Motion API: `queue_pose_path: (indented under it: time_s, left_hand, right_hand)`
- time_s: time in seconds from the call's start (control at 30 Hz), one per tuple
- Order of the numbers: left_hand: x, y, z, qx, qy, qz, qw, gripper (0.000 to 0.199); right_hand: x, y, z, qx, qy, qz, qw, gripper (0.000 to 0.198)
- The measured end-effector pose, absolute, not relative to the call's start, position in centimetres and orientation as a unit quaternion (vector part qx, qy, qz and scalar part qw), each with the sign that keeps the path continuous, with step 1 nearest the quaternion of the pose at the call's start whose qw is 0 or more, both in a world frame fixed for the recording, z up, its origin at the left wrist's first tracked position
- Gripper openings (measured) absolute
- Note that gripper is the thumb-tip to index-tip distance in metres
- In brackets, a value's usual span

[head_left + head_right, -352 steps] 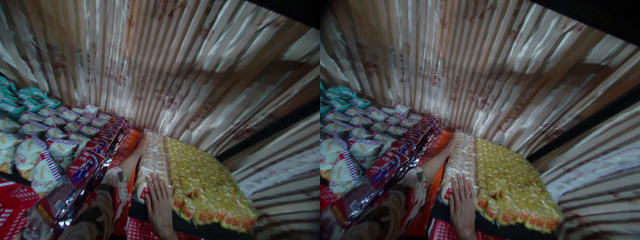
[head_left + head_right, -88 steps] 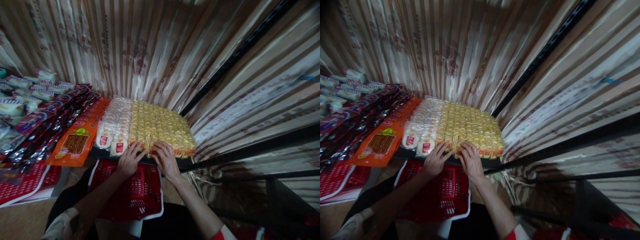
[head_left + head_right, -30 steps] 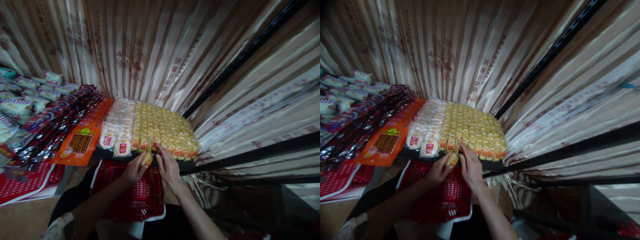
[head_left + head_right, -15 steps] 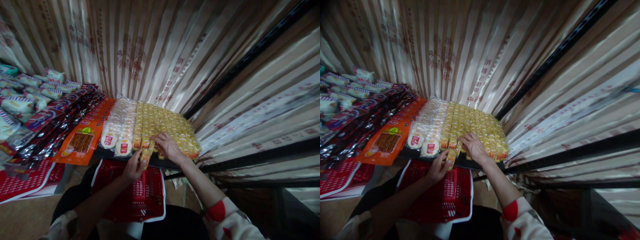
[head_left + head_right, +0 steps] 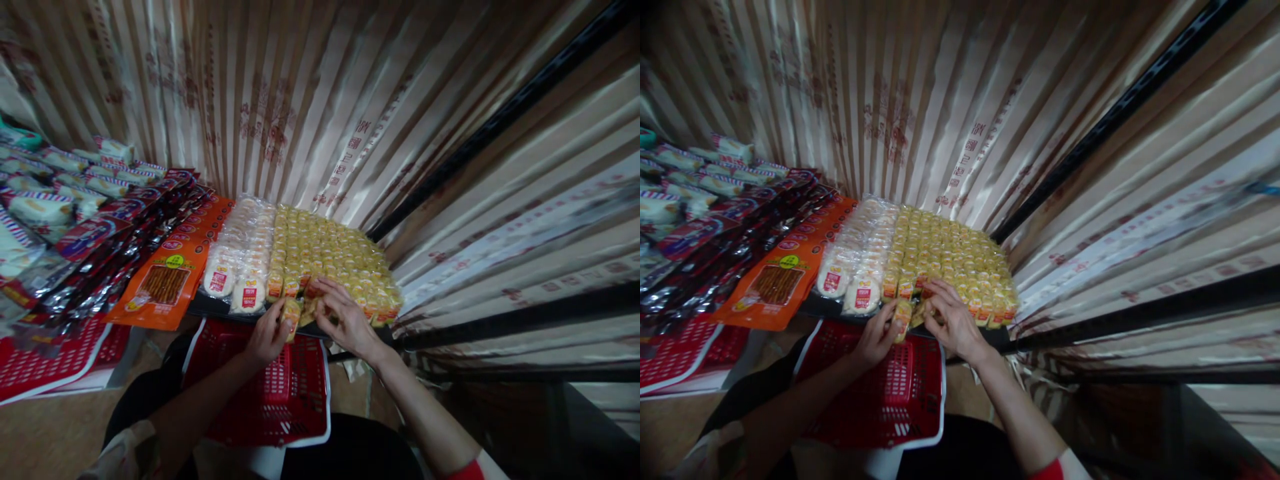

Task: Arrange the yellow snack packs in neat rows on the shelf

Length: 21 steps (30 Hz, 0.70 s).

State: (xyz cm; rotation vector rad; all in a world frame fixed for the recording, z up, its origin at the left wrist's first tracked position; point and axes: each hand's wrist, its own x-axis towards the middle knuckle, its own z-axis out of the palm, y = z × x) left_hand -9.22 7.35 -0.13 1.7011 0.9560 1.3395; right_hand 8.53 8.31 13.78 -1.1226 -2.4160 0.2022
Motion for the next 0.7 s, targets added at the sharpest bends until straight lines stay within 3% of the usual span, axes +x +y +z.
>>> queue_pose_path:
  time_s: [0.37,0.7]
  left_hand:
    - [-9.7,6.8,0.9,0.744,0.323,0.488,0.322,0.045]
    - [-8.7,6.8,1.1,0.726,0.402,0.436,0.348,0.065]
  right_hand:
    - [8.9,5.7,10.8,-0.616,-0.749,0.055,0.239,0.019]
    - [6.3,6.9,10.7,-0.590,-0.765,0.095,0.240,0.016]
